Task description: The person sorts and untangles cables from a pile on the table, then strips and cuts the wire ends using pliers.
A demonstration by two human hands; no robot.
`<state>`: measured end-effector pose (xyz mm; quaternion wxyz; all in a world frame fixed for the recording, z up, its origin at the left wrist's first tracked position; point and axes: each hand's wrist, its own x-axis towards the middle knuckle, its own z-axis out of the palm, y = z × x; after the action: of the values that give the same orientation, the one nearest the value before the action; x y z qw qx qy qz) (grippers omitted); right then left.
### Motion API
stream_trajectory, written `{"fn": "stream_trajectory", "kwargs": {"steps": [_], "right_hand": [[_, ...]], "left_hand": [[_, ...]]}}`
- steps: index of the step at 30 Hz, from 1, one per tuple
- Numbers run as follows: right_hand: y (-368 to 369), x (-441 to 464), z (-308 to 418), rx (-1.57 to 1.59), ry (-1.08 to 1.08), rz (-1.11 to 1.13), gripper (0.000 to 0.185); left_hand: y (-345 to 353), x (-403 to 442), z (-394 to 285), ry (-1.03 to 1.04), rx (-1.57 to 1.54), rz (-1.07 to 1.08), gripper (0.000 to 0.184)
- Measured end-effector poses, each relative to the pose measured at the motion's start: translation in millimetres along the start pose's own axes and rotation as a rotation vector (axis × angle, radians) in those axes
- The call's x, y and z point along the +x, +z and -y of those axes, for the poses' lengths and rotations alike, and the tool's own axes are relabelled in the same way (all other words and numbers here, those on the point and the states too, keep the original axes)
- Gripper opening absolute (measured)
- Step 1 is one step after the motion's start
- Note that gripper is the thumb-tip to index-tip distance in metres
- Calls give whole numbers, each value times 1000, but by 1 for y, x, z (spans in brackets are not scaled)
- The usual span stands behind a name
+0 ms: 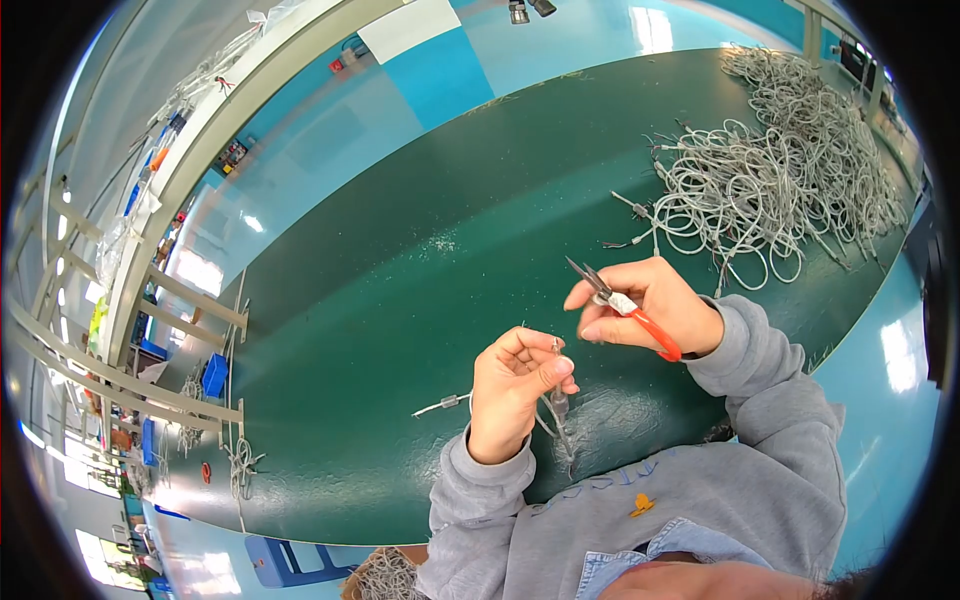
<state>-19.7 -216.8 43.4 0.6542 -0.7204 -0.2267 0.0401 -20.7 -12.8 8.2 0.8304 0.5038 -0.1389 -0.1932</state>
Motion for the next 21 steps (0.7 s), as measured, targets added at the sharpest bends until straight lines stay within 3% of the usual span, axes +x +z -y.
{"fn": "stream_trajectory", "kwargs": {"steps": [11, 14, 19, 21], "right_hand": [[10, 7, -11, 40, -96, -45, 30], [6, 4, -19, -411, -527, -174, 34], [9, -1, -21, -340, -500, -201, 38], [13, -1, -17, -203, -375, -149, 38]], "left_hand": [[2, -1, -3, 1, -35, -45, 24], [-1, 0, -2, -2, -29, -62, 28], [2, 2, 2, 66, -27, -50, 34], [6, 3, 4, 124, 25, -64, 35]]}}
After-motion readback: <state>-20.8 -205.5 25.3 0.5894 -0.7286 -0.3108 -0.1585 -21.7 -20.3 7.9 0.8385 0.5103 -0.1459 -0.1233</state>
